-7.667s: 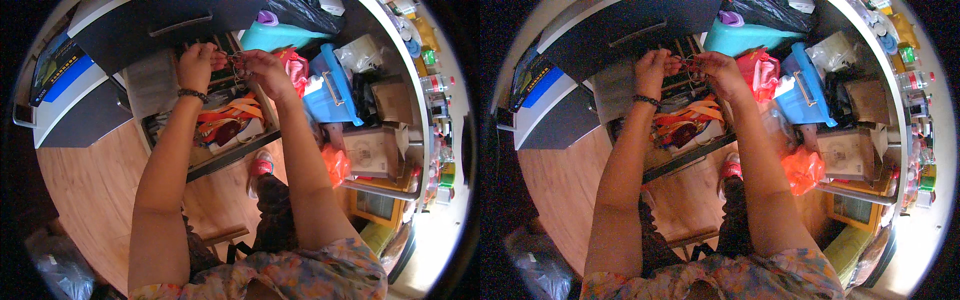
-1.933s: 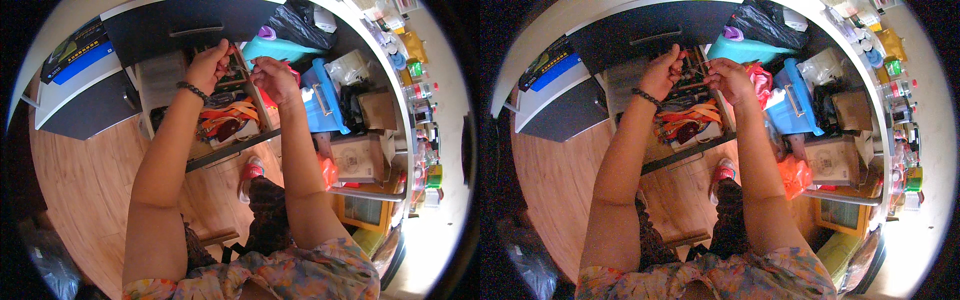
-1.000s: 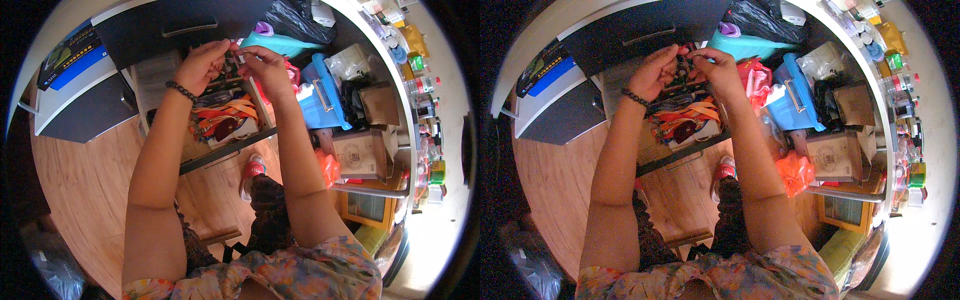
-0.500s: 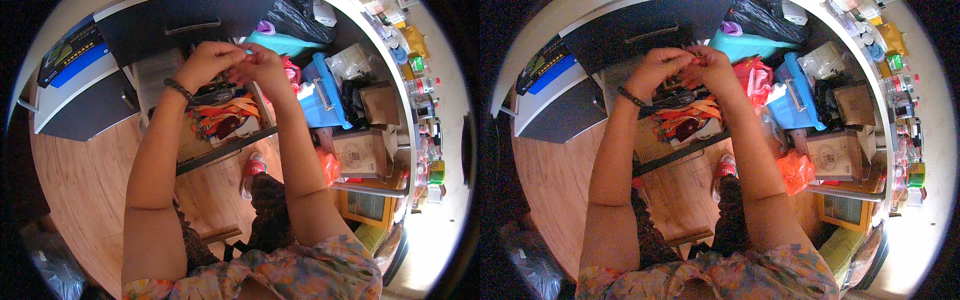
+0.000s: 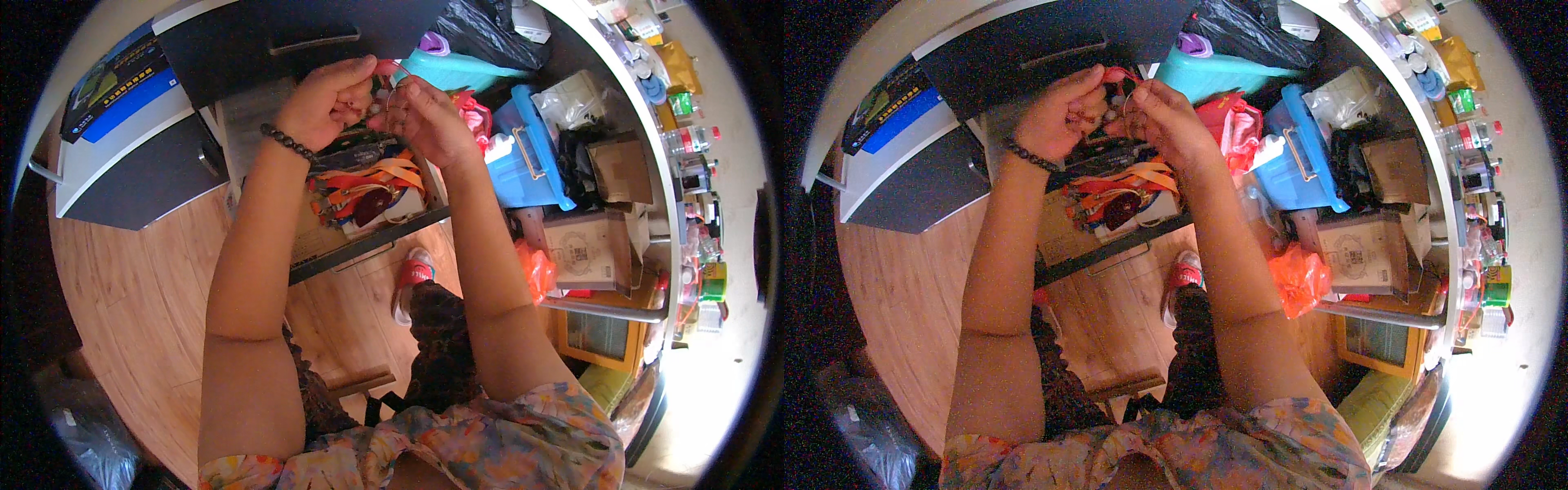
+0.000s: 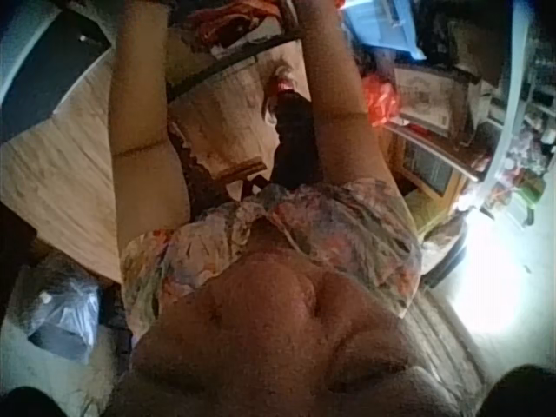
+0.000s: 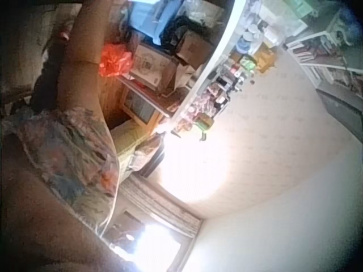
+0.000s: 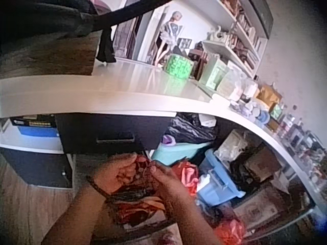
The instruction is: The person rummages through a cluttered drawer, handling a small plastic bag containing a black object, a green box, and a red pouch with a gold bow. They open the pouch, remove a small white item, and place it back inside before returning the pouch to the drawer.
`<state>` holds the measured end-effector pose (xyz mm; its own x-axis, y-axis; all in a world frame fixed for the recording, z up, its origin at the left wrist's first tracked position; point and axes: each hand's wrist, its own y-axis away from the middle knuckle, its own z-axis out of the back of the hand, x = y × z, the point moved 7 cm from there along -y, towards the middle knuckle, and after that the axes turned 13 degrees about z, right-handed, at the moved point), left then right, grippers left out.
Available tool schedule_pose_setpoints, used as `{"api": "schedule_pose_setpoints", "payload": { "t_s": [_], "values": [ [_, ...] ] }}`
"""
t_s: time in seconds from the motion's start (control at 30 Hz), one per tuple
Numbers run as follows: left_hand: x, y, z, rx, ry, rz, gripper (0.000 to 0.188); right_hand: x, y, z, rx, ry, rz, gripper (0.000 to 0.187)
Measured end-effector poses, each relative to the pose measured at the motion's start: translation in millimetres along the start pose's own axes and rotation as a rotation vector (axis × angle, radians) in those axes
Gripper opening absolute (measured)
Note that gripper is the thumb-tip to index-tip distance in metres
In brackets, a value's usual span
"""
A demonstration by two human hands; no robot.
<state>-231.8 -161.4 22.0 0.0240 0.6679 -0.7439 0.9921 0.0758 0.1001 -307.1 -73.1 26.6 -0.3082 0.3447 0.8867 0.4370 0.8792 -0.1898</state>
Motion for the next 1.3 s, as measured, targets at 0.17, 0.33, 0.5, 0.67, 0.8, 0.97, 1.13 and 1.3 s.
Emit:
{"api": "schedule_pose_setpoints", "payload": {
  "t_s": [0.17, 0.33, 0.5, 0.67, 0.8, 0.97, 1.13, 1.3],
  "values": [
    [-11, 5, -5, 0.157, 0.143, -0.026, 0.028, -11, -2, 27, -0.062, 0.221, -0.025, 0.017],
    [-14, 13, -17, 0.232, 0.225, -0.015, 0.029, -7, 7, 35, -0.085, 0.404, -0.103, 0.015],
    [-14, 19, -60, 0.329, 0.183, 0.012, 0.033, -34, 47, 24, 0.256, 0.709, -0.173, 0.015],
    [1, 36, -125, 0.328, 0.137, 0.099, 0.037, 4, 94, -3, 0.251, 0.974, 0.031, 0.019],
    [22, 62, -164, 0.209, 0.070, 0.089, 0.031, 92, 148, -49, -0.157, -0.128, -0.009, 0.025],
    [69, 97, -220, 0.120, 0.001, 0.100, 0.029, 118, 244, -42, -0.278, 0.028, 0.092, 0.020],
    [124, 124, -267, 0.097, -0.046, 0.159, 0.026, 133, 323, -45, -0.351, -0.199, 0.174, 0.021],
    [158, 145, -300, 0.042, -0.159, 0.186, 0.024, 145, 385, -40, -0.373, -0.238, 0.190, 0.027]
  ]
}}
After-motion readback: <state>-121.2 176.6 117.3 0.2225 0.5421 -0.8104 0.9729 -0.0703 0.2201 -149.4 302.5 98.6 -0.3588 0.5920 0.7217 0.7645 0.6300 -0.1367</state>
